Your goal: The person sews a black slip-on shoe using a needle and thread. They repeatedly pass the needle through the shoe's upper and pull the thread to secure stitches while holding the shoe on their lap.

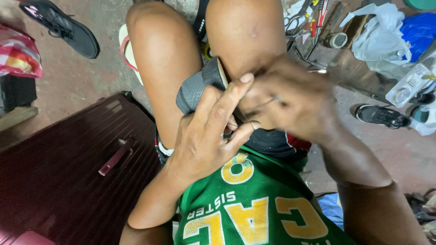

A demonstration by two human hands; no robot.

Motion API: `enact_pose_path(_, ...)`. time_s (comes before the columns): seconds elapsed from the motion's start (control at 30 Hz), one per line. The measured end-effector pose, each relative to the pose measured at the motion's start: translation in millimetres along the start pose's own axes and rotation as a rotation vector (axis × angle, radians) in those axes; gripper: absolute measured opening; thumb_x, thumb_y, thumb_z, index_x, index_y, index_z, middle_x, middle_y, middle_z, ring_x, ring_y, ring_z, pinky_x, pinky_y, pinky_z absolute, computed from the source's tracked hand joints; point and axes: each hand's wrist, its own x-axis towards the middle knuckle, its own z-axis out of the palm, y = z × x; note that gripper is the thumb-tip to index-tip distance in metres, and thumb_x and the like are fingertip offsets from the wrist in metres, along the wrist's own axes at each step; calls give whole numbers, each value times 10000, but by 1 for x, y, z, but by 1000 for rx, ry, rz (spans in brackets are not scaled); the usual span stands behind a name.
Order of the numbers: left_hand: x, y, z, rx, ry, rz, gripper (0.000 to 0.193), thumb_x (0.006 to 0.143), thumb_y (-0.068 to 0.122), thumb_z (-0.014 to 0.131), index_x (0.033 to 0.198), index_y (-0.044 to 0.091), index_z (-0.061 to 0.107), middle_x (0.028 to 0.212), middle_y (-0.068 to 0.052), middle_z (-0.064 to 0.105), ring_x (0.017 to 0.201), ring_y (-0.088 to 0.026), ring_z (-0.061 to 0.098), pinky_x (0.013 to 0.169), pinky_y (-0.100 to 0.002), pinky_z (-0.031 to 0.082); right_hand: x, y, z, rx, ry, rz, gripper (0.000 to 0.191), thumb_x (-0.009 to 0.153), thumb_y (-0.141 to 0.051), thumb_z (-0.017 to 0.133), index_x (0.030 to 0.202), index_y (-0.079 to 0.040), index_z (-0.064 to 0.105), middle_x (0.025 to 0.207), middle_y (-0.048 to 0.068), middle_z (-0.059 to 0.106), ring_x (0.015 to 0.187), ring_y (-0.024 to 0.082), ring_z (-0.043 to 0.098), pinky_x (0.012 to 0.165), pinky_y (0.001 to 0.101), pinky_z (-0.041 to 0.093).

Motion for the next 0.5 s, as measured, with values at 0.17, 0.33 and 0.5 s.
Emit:
enact_pose_path(0.17, -2, -4, -7, -23, 1, -26, 805, 916, 109, 892, 1551, 48, 402, 1278, -84, 596, 741, -100, 644, 657, -245, 558, -29, 106, -59, -357, -7, 494, 70, 991, 33, 658, 979, 5, 721, 856, 152, 680, 671, 231, 638, 548, 340, 462)
enact_pose_path(0.33, -2, -5, -12, -65, -2, -38, 793, 932, 121, 890, 1558, 59, 408, 1276, -96, 588, 769, -100, 664, 675, -232, 569, -65, 166, -112, -558, -67, 751, 160, 1083, -45, 517, 1092, 20, 662, 904, 175, 661, 717, 230, 630, 593, 353, 474)
enact_pose_path(0.5, 5, -3, -9, -106, 5, -81, 793, 948, 150, 889, 1556, 68, 387, 1406, -127, 559, 807, -82, 713, 677, -203, 591, -78, 112, -58, -384, 52, 522, 279, 1174, -123, 375, 1205, 35, 604, 952, 198, 642, 763, 230, 622, 638, 366, 487)
